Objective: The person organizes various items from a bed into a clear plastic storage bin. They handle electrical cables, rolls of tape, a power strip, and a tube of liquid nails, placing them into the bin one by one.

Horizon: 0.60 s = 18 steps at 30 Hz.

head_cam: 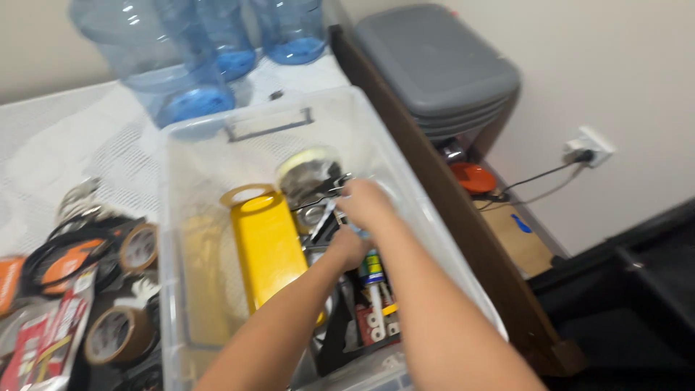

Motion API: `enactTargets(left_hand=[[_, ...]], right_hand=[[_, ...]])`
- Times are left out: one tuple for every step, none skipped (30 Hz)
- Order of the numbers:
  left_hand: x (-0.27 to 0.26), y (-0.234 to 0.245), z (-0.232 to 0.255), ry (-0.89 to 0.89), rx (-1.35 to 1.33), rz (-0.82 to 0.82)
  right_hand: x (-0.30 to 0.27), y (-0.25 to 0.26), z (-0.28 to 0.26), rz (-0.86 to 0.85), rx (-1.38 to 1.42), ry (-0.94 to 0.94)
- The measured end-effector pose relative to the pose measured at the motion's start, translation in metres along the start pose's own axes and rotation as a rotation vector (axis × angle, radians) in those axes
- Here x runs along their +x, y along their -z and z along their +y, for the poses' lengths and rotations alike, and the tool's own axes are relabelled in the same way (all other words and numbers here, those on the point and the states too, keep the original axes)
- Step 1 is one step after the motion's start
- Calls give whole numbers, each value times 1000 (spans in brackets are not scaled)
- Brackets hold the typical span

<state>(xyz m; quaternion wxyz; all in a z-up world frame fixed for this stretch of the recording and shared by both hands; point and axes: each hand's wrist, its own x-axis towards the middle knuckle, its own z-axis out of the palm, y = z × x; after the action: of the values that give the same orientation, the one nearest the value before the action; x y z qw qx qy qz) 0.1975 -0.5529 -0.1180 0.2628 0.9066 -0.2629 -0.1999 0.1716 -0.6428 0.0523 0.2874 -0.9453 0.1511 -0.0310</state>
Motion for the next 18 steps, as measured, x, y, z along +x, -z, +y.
enactTargets(left_hand=[[1, 2, 0, -135, 184, -62], [0, 8, 4, -271, 369, -122], [-7, 22, 1, -380, 550, -173], [-15, 40, 2, -394, 586, -249], [-25, 60, 7, -401, 608, -324], [-35, 84, 12, -407, 628, -399], [-47, 108, 19, -213, 601, -390], [-59, 134, 23, -20, 569, -379], [-72, 157, 27, 17, 571, -364], [-87, 180, 27, 55, 573, -350], [-100, 202, 25, 53, 544, -270], [-114, 218, 21, 52, 514, -190], [-127, 231, 17, 43, 392, -5], [-139, 242, 11, 37, 268, 179], [-147, 249, 7, 32, 143, 364], [-151, 255, 6, 49, 117, 393], [-152, 257, 6, 70, 92, 427], [-150, 257, 10, 91, 67, 460]], right_hand=[[1, -1, 2, 0, 8, 13], [1, 0, 4, 1, 16, 26], [2, -4, 0, -16, 28, 62], [4, -6, 0, 27, 18, 51], [5, -5, 4, 61, 2, 46], [7, -5, 9, 52, 5, 18], [9, -4, 18, 41, -2, -9], [12, -7, 25, 45, -40, 18], [13, -8, 36, 50, -84, 36], [14, -13, 44, 18, -121, 36], [14, -19, 50, -2, -159, 29], [14, -24, 54, -22, -197, 23], [12, -31, 55, -105, -289, 28], [9, -38, 54, -187, -382, 31], [7, -42, 51, -267, -476, 34], [2, -48, 47, -271, -467, -28], [-3, -51, 41, -273, -459, -85], [-9, -55, 33, -274, -450, -141]])
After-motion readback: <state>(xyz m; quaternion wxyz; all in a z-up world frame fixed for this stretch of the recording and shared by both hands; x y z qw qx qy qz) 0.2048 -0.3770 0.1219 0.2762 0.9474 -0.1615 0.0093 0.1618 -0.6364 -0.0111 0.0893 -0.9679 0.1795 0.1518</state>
